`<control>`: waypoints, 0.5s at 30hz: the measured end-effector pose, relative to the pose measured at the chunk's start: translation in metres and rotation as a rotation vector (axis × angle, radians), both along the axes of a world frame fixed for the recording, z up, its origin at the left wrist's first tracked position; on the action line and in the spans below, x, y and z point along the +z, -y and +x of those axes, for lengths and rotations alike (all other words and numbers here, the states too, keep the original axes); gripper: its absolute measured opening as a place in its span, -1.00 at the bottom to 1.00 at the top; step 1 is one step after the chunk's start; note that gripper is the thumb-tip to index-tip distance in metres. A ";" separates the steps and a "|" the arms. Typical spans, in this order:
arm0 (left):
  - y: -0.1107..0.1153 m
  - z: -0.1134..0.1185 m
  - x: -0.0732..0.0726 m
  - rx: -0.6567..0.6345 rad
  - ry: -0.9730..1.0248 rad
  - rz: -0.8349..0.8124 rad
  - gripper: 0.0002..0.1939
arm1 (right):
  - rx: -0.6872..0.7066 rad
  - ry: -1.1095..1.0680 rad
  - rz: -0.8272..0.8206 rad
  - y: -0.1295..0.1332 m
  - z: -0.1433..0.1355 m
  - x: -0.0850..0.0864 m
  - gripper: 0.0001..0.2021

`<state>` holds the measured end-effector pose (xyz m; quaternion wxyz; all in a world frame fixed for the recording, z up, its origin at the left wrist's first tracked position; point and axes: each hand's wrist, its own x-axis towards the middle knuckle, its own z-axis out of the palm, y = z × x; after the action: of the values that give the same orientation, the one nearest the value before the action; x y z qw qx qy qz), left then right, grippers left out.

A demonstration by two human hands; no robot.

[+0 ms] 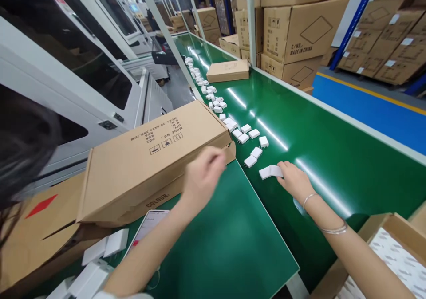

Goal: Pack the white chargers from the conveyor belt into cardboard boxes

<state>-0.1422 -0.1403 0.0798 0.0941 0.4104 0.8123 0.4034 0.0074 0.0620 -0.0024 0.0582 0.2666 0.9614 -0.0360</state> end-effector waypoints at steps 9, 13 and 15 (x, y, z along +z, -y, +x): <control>-0.123 -0.015 -0.097 -0.151 -0.290 -0.799 -0.67 | 0.253 0.021 -0.055 0.000 -0.034 -0.020 -0.77; -0.124 -0.031 -0.088 -0.218 -0.318 -0.854 -0.68 | 0.257 0.005 -0.131 0.002 -0.033 -0.028 -0.75; -0.132 -0.040 -0.080 -0.239 -0.346 -0.866 -0.72 | 0.248 -0.027 -0.191 0.000 -0.026 -0.025 -0.75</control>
<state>-0.1823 -0.0082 -0.0006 0.1654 0.4850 0.8566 -0.0597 -0.0185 0.0618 -0.0279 0.0741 0.1384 0.9799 -0.1232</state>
